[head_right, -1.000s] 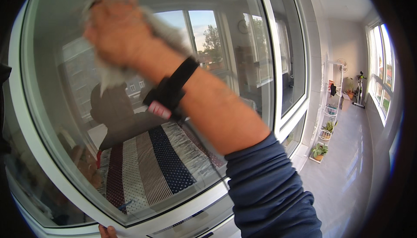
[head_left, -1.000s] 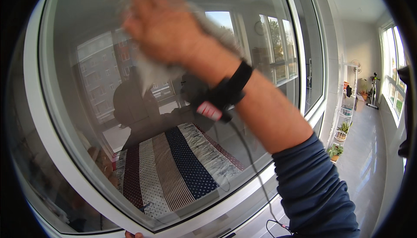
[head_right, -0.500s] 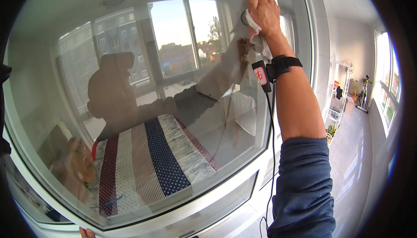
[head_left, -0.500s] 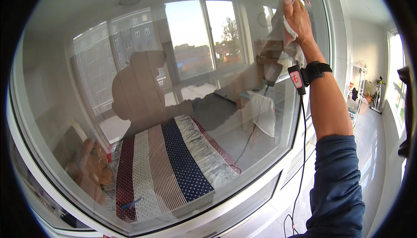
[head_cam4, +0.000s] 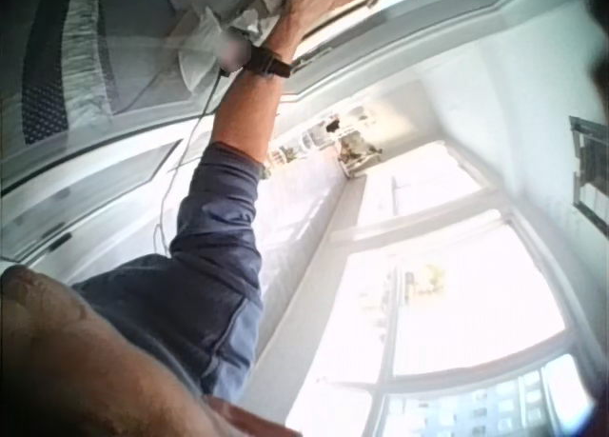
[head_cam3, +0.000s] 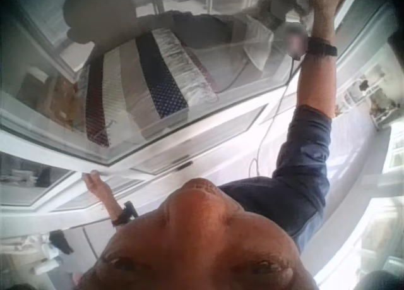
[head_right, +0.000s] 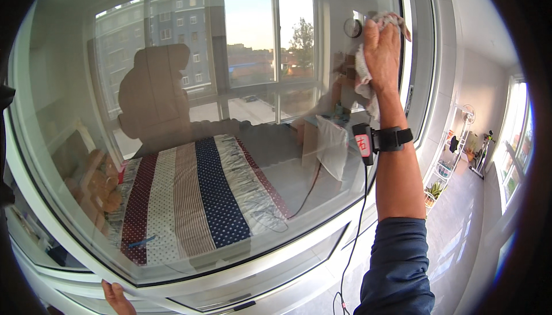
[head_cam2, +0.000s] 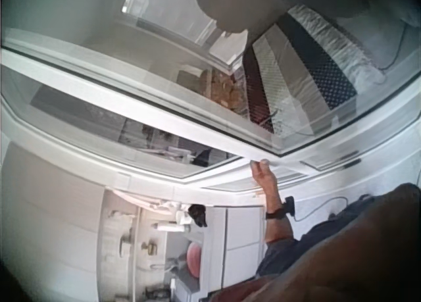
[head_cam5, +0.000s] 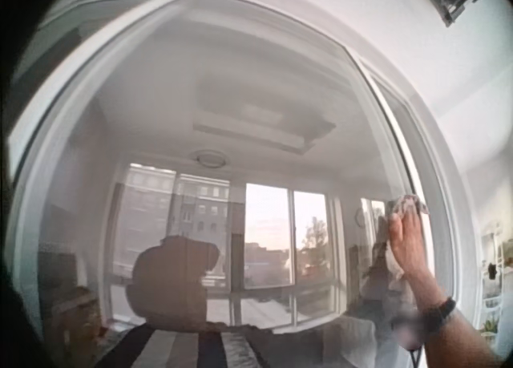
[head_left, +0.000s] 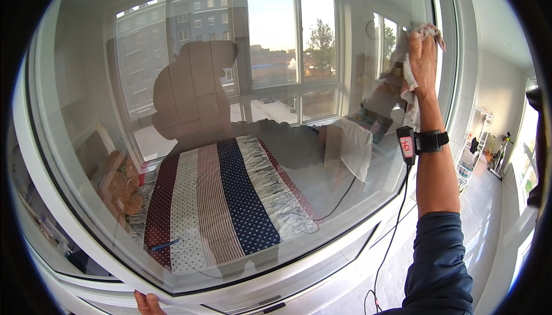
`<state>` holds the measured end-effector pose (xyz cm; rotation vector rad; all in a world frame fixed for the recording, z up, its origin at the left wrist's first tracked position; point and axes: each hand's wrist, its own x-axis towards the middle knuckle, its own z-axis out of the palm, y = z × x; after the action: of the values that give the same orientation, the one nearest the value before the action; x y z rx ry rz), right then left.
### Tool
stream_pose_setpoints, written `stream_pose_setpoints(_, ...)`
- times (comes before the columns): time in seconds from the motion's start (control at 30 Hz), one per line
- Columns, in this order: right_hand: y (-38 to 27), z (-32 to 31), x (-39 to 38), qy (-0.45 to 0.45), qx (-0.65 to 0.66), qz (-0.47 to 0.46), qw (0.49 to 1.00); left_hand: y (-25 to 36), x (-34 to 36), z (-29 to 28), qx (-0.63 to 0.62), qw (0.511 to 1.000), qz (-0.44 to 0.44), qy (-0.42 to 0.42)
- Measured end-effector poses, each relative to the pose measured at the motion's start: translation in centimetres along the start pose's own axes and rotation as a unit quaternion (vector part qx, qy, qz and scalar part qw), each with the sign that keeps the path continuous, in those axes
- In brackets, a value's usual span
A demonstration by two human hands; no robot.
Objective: The person wipes the interior surface of a large window and its frame using a cloth. They move methodically across the glass and along the frame edges, wiping different sections repeatedly.
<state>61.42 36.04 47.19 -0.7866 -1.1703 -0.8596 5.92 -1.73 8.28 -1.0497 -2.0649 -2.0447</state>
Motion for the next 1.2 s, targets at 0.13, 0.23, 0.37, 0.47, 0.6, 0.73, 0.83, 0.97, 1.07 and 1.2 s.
stream_pose_setpoints(0.13,-11.2,-0.3,-1.0,-0.008,0.031,-0.044,0.998,-0.5,0.2,-0.2,-0.089,0.995,-0.012,-0.048)
stream_pose_setpoints(0.23,-21.7,-0.6,-1.8,0.03,0.044,-0.146,0.988,-1.2,0.7,-0.8,-0.076,0.994,0.049,-0.068)
stream_pose_setpoints(0.37,-35.5,-1.1,-2.8,0.011,0.087,-0.187,0.979,-3.6,2.2,-0.9,-0.164,0.974,0.085,-0.129)
stream_pose_setpoints(0.47,-43.7,-2.5,-4.7,-0.063,0.146,-0.191,0.969,-5.1,2.4,-0.7,-0.19,0.972,0.052,-0.126)
stream_pose_setpoints(0.6,-52.2,-4.1,-8.4,-0.118,0.227,-0.192,0.948,-5.4,2.5,-1.1,-0.114,0.982,0.083,-0.123)
stream_pose_setpoints(0.73,-55.6,-5.4,-11.8,-0.143,0.293,-0.159,0.932,-4.3,2.4,-1.7,-0.102,0.982,0.087,-0.134)
stream_pose_setpoints(0.83,-54.9,-5.2,-12.8,-0.137,0.3,-0.18,0.927,-4.3,2.3,-1.4,-0.078,0.986,0.086,-0.122)
stream_pose_setpoints(0.97,-51.3,-4.7,-12.5,-0.108,0.27,-0.251,0.923,-5.1,2.4,-0.7,-0.097,0.988,0.056,-0.111)
stream_pose_setpoints(1.07,-47.9,-3.9,-10.9,-0.106,0.234,-0.262,0.93,-4.7,2.4,-0.8,-0.105,0.985,0.088,-0.102)
stream_pose_setpoints(1.2,-39.6,-2.7,-7.4,-0.079,0.19,-0.215,0.955,-2.2,1.3,-1.8,0.057,0.99,0.086,-0.096)
